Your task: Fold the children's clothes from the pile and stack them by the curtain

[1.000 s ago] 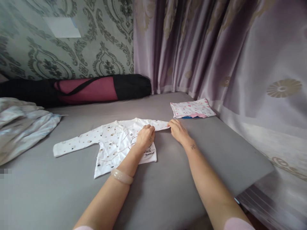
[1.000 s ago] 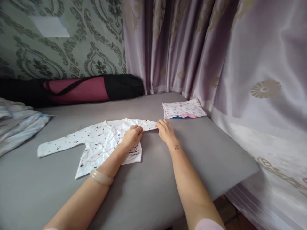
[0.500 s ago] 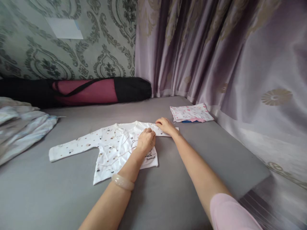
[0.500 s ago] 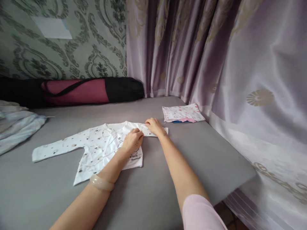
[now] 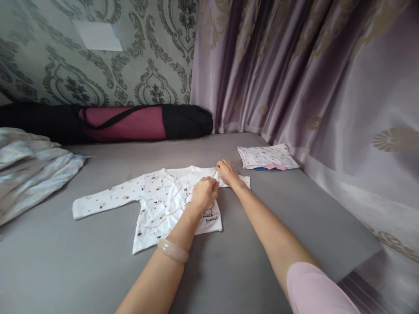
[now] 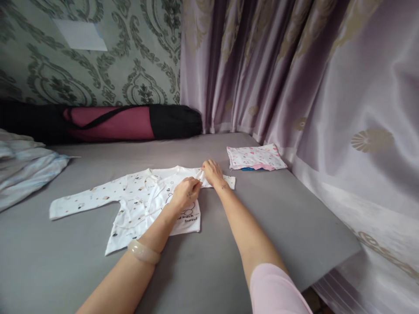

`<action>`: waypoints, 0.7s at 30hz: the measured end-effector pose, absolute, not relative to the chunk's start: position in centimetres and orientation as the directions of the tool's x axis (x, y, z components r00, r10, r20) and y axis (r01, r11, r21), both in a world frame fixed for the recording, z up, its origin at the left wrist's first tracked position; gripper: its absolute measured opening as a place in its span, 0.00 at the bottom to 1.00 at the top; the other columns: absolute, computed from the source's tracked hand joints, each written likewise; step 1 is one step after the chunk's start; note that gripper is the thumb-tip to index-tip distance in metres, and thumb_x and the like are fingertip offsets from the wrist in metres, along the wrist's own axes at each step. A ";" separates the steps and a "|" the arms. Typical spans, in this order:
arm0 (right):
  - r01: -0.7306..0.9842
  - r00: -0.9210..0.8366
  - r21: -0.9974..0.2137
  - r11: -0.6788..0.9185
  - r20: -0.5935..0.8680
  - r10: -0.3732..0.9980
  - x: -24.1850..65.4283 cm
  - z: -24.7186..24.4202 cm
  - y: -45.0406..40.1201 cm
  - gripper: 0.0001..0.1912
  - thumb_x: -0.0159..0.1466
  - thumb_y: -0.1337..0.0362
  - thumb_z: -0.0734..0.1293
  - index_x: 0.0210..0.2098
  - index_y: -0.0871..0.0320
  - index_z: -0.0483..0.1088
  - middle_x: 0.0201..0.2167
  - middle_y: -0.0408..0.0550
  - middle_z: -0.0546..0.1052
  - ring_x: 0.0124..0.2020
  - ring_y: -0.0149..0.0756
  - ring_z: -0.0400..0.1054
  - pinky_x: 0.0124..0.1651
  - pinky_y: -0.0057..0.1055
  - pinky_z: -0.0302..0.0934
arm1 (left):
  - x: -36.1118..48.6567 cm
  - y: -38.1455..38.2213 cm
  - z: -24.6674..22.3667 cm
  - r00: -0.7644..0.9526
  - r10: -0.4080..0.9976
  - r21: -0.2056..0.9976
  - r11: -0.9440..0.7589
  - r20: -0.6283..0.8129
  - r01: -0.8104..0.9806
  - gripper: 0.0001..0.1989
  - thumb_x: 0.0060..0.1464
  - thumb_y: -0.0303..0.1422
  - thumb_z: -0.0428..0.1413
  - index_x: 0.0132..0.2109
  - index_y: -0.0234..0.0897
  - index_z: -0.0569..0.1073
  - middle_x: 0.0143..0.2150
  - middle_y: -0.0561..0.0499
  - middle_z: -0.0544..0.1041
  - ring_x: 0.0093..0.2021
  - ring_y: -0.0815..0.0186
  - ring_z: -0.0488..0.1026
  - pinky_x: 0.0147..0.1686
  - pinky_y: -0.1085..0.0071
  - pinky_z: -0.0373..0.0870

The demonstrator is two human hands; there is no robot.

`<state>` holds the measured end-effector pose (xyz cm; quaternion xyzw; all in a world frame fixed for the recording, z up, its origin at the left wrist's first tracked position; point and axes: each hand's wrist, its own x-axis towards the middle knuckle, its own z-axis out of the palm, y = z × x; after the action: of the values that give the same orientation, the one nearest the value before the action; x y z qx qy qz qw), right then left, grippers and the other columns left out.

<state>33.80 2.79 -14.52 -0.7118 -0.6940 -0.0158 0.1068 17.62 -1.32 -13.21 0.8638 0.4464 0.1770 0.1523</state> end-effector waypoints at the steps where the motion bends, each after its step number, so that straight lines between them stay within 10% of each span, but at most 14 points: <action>1: 0.993 0.027 -0.122 -0.006 0.170 0.985 33.9 -14.5 2.8 0.11 0.71 0.63 0.58 0.45 0.58 0.71 0.46 0.53 0.74 0.49 0.42 0.66 0.51 0.34 0.56 | 17.5 -1.0 -13.4 0.523 0.833 0.424 -0.547 0.184 0.722 0.16 0.66 0.30 0.43 0.45 0.35 0.76 0.44 0.44 0.77 0.49 0.59 0.72 0.48 0.66 0.69; 7: 0.994 -0.019 -0.100 0.039 0.195 0.981 33.0 -14.3 2.3 0.14 0.71 0.64 0.57 0.49 0.58 0.72 0.50 0.55 0.74 0.53 0.43 0.64 0.55 0.37 0.55 | 16.7 0.1 -14.9 0.509 0.847 0.338 -0.528 0.150 0.779 0.23 0.66 0.35 0.44 0.65 0.35 0.63 0.68 0.43 0.62 0.69 0.51 0.53 0.67 0.51 0.49; 13: 0.978 -0.087 -0.188 0.096 0.055 0.995 32.0 -15.3 -0.5 0.29 0.72 0.59 0.48 0.68 0.67 0.54 0.69 0.58 0.55 0.70 0.43 0.46 0.69 0.41 0.42 | 16.8 0.0 -15.2 0.442 0.896 0.275 -0.436 0.042 0.857 0.28 0.67 0.42 0.39 0.69 0.38 0.58 0.72 0.43 0.55 0.71 0.48 0.47 0.68 0.47 0.43; 21: 0.982 0.162 -0.081 -0.171 -0.104 0.981 38.6 -14.6 -3.7 0.34 0.71 0.55 0.43 0.71 0.68 0.46 0.72 0.55 0.46 0.72 0.44 0.37 0.71 0.48 0.34 | 16.5 -0.1 -15.0 0.422 0.907 0.293 -0.404 0.002 0.867 0.28 0.67 0.41 0.36 0.70 0.41 0.57 0.73 0.42 0.52 0.72 0.47 0.44 0.68 0.47 0.41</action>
<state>38.59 -3.67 -14.59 -0.7624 -0.6437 0.0662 -0.0025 16.46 -0.09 -15.01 0.8339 0.5316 0.0804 0.1244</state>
